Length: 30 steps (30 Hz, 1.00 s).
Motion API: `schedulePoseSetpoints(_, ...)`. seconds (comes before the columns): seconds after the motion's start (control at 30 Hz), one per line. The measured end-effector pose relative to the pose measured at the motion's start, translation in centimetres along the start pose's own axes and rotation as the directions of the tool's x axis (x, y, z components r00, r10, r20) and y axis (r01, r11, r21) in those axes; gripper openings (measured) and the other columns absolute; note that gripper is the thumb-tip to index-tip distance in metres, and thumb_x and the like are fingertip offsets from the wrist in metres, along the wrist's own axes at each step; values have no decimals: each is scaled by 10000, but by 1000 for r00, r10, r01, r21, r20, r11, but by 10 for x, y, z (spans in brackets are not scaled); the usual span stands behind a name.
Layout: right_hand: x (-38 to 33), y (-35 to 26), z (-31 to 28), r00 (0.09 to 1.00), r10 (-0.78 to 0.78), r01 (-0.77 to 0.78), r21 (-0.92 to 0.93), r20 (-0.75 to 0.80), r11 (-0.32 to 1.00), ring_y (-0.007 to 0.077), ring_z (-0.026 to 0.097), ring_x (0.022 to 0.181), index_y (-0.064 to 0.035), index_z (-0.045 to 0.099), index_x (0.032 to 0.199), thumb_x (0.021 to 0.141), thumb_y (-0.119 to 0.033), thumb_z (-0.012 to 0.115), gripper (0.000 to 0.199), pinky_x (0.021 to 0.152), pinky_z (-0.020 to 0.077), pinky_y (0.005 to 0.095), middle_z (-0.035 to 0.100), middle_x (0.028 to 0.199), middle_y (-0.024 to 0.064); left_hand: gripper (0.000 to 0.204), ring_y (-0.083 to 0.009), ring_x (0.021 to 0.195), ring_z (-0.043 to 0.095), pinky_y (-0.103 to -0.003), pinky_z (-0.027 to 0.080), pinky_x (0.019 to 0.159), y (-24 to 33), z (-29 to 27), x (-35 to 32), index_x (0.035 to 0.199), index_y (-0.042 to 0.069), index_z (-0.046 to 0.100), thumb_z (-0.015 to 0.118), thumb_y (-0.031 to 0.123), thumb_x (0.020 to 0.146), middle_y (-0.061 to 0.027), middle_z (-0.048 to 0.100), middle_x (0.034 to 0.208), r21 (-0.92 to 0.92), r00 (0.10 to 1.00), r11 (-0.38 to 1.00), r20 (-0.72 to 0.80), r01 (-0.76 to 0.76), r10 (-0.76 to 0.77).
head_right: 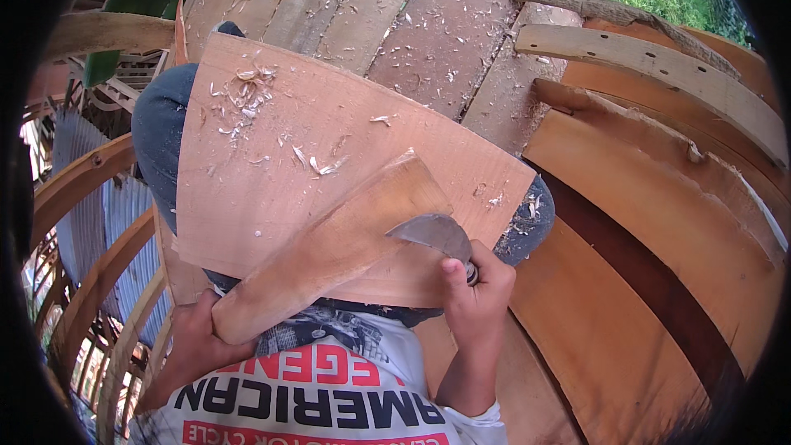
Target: The person uses a curved knife to shave and shape a long, thin piece of wood held in their left hand. They repeatedly scrape the blade along the wood's surface to remove thin shavings, refining the piece's profile.
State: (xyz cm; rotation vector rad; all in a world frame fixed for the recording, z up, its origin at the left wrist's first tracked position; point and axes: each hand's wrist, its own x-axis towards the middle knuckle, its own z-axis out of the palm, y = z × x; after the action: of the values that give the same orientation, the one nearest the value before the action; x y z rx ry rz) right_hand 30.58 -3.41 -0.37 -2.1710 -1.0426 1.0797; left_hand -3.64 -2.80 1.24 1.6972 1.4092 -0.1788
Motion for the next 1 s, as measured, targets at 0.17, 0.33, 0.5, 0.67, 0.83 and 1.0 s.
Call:
schedulePoseSetpoints(0.17,-8,-11,8,994,-42,27,149,98,988,76,539,645,33,550,966,845,-238,671,321,538,420,242,618,693,75,528,-277,487,579,-346,454,479,3,4,0,711,38,484,857,375,551,-102,520,530,22,989,995,-116,-94,96)
schedulePoseSetpoints(0.33,-18,-18,4,993,32,-32,0,115,999,81,516,472,2,518,937,850,-180,665,249,447,388,259,589,591,105,564,-283,503,524,-359,418,477,12,7,1,686,52,471,866,413,511,-100,460,537,125,976,985,-165,-119,139)
schedulePoseSetpoints(0.5,-28,3,3,993,-55,62,-71,106,996,138,475,420,12,551,767,843,-187,677,247,424,364,286,491,510,138,559,-291,537,515,-360,405,483,21,8,-5,668,45,463,863,399,501,-102,455,575,131,966,987,-226,-94,122)
schedulePoseSetpoints(0.67,-34,9,5,993,-103,107,-88,51,990,188,460,405,21,564,720,814,-192,706,273,423,369,302,479,503,146,475,-302,567,525,-363,411,500,23,4,-4,663,20,495,853,319,572,-106,486,640,91,987,993,-133,-80,91)
schedulePoseSetpoints(0.83,-36,5,5,988,-132,138,-79,78,987,260,492,417,16,567,700,799,-225,719,302,428,384,326,496,517,169,344,-300,658,563,-334,440,601,22,-3,6,720,-30,533,787,197,674,-153,552,732,-167,993,981,36,-103,110)
schedulePoseSetpoints(1.0,-36,4,10,979,-166,178,-105,114,978,248,461,444,16,536,671,811,-233,694,326,433,373,328,464,510,160,310,-244,722,597,-323,455,638,18,-6,16,962,-2,541,719,164,769,-150,593,828,-252,936,958,350,140,-44)
